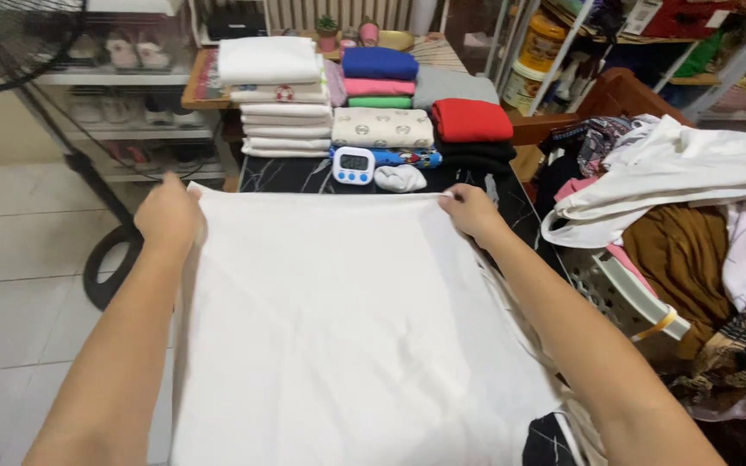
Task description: The person folds white tank tops on a black table, smoothing the fabric by hand and placing them into a basket.
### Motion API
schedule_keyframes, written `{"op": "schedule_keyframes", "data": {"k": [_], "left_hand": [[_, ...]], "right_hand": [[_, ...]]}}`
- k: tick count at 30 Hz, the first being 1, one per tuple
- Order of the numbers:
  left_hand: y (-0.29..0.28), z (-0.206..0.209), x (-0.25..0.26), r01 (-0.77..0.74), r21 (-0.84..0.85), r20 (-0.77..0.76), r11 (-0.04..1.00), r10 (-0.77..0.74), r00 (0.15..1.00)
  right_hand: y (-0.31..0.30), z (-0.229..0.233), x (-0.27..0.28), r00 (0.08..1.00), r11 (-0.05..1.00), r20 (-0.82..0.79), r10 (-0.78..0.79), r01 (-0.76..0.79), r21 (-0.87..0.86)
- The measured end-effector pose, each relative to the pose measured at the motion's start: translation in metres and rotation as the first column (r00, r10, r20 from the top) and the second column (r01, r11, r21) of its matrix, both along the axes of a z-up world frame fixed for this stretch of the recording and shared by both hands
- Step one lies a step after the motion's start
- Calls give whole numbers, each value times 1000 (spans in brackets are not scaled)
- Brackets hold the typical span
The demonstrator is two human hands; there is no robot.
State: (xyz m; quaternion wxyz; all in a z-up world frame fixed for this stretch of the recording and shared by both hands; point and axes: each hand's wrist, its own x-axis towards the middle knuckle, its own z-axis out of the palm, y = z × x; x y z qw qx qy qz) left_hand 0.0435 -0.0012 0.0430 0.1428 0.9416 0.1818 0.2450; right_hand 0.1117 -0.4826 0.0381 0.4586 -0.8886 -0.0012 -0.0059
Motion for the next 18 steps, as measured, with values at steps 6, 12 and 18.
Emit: {"op": "schedule_keyframes", "data": {"k": [6,12,18], "left_hand": [[-128,28,-10,388,57,129,920,-392,911],[-257,17,-34,780,-142,-61,610,-792,608],[-280,-10,-20,838,3,8,546,-838,546]], "right_hand": [[-26,45,-33,912,926,-354,206,-64,373],[-62,51,-86,833,902,-363,418,-331,279],[-102,28,-90,894,940,-318,317,-340,-20]]}}
